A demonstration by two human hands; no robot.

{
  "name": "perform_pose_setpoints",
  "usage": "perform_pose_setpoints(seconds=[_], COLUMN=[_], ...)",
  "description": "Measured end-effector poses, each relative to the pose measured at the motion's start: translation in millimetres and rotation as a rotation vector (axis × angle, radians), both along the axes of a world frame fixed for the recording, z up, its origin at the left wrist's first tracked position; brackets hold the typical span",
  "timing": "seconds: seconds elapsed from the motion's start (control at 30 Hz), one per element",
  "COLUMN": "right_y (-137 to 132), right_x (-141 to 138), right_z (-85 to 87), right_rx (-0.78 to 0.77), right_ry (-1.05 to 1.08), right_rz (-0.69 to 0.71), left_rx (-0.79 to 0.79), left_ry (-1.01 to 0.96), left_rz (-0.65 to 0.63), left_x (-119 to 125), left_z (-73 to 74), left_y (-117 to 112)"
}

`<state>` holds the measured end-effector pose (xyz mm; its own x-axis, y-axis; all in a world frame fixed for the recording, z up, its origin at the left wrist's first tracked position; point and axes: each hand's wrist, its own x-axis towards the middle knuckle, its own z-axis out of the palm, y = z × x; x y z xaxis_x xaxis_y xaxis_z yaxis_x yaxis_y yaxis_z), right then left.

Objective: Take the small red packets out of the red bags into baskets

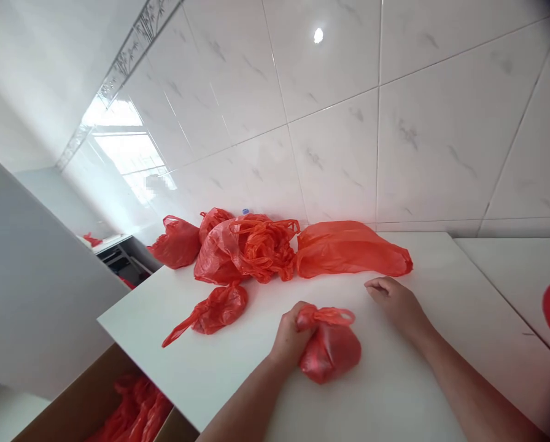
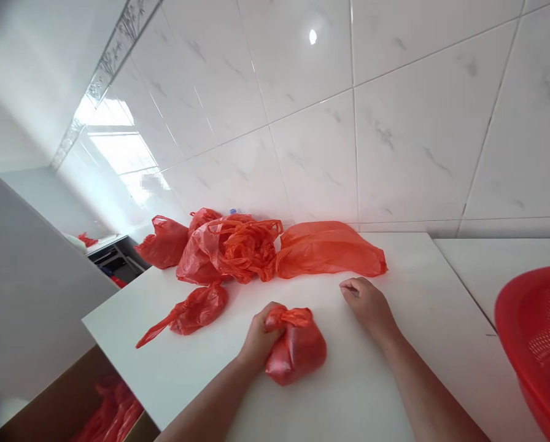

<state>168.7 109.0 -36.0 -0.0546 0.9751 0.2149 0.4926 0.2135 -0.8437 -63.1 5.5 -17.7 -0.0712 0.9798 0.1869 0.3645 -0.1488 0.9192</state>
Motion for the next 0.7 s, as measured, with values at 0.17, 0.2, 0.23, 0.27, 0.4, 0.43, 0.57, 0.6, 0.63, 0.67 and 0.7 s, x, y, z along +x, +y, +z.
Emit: perform_pose_setpoints(seconds=[0.17, 0.2, 0.23, 0.27, 0.4, 0.43, 0.57, 0.6, 0.63, 0.67, 0.7], right_y=[-5, -5, -5, -5, -6, -7, -9, -10, -10, -10, -10], right_x=[-2, -2, -2, -3, -3, -3, -2, -2, -2, -1, -1], right_z=[4.6, 4.8, 4.6, 4.2, 3.6, 4.0, 6.3, 6.4, 6.2, 5.7, 5.0], right_rx=[-0.046, -0.044, -0.04, -0.034, -0.017, -0.018, -0.033, -0.034, -0.034, -0.033, -0.031], right_ry=[0.029, 0.026, 0.02, 0.012, -0.012, -0.016, -0.029, -0.031, -0.032, -0.033, -0.033], right_rz=[-0.004, -0.004, -0.006, -0.01, -0.002, 0.004, 0.005, 0.004, 0.003, 0.004, 0.003], left_rx=[0.135, 0.183, 0.215, 0.248, 0.129, 0.058, -0.196, -0.22, -0.225, -0.214, -0.197], left_ry=[0.398, 0.507, 0.605, 0.69, 0.975, 1.011, 0.942, 0.886, 0.838, 0.804, 0.785], left_rz=[0.253, 0.316, 0.373, 0.436, 0.739, 0.769, 0.625, 0.552, 0.498, 0.472, 0.468], left_x=[-70, -85, -100, -114, -153, -160, -184, -190, -196, -202, -207], left_z=[11.4, 14.3, 17.5, 21.0, 35.2, 37.7, 37.8, 35.3, 32.1, 28.3, 24.1], left_y=[-37, -42, -47, -51, -54, -51, -37, -34, -33, -34, -37])
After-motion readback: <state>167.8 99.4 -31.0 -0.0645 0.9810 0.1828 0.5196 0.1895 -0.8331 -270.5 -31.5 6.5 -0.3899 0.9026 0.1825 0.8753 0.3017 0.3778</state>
